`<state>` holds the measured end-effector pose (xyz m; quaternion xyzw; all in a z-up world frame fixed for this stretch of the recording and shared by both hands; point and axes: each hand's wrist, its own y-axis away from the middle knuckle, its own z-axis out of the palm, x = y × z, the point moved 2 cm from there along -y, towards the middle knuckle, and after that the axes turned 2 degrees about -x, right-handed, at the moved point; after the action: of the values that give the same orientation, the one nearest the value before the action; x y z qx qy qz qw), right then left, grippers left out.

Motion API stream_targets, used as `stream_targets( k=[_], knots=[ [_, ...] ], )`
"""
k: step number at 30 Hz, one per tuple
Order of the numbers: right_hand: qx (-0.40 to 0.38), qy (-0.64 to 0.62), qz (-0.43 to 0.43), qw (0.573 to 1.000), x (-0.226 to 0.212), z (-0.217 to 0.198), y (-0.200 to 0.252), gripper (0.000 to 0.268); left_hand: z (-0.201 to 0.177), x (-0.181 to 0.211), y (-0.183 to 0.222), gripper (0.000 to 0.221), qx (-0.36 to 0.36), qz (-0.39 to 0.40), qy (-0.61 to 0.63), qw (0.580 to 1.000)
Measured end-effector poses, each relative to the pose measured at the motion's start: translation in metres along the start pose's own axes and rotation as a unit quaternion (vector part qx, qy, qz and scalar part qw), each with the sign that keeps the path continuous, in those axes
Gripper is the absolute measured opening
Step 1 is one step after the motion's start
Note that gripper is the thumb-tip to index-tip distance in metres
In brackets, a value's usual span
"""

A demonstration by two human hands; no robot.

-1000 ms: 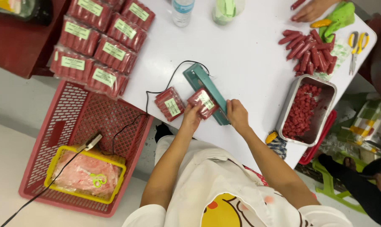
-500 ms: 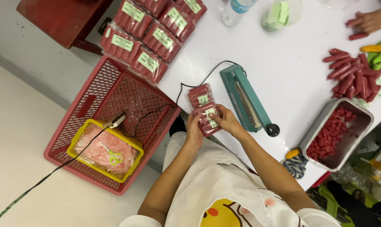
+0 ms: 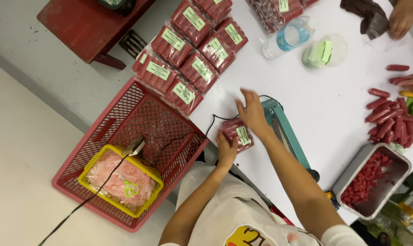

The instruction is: The person repeatedly places small plastic-wrapped packages of red meat into a handheld heat sealer, seals them, and then places the sealed packages into a red basket. The process is repeated for multiple packages throughout the clip.

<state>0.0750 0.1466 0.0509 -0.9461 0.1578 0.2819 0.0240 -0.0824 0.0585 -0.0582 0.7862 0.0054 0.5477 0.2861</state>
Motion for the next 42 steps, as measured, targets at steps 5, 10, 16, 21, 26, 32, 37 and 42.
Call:
stream_targets(
  k=[5, 10, 16, 21, 26, 32, 37, 42],
  knots=[
    [0.001, -0.015, 0.001, 1.0, 0.011, 0.038, -0.15, 0.055, -0.013, 0.004, -0.004, 0.1, -0.065, -0.072, 0.026, 0.995],
    [-0.134, 0.061, 0.149, 0.978, 0.009, 0.041, -0.187, 0.087, -0.051, 0.041, 0.0, 0.107, -0.144, -0.202, 0.047, 0.968],
    [-0.077, -0.266, 0.26, 0.925, 0.033, -0.013, -0.103, 0.035, -0.061, 0.089, 0.003, 0.058, -0.035, -0.095, 0.14, 0.985],
    [-0.102, -0.422, 0.238, 0.869, 0.012, -0.079, 0.07, 0.051, -0.017, 0.141, 0.01, 0.073, -0.089, -0.034, 0.362, 0.927],
    [0.044, -0.345, 0.287, 0.892, 0.054, -0.09, 0.174, 0.039, 0.035, 0.103, 0.062, 0.047, -0.197, -0.221, 0.472, 0.83],
    [0.079, 0.035, 0.198, 0.976, 0.12, -0.094, 0.23, 0.025, 0.048, 0.003, 0.109, 0.051, -0.206, -0.239, 0.328, 0.891],
    [-0.16, 0.091, 0.289, 0.939, 0.129, -0.094, 0.23, 0.056, 0.104, -0.032, 0.091, 0.052, -0.207, -0.215, 0.253, 0.92],
    [-0.129, 0.184, 0.273, 0.935, 0.143, -0.072, 0.228, 0.038, 0.125, 0.054, 0.071, 0.052, -0.044, -0.185, 0.332, 0.924]
  ],
)
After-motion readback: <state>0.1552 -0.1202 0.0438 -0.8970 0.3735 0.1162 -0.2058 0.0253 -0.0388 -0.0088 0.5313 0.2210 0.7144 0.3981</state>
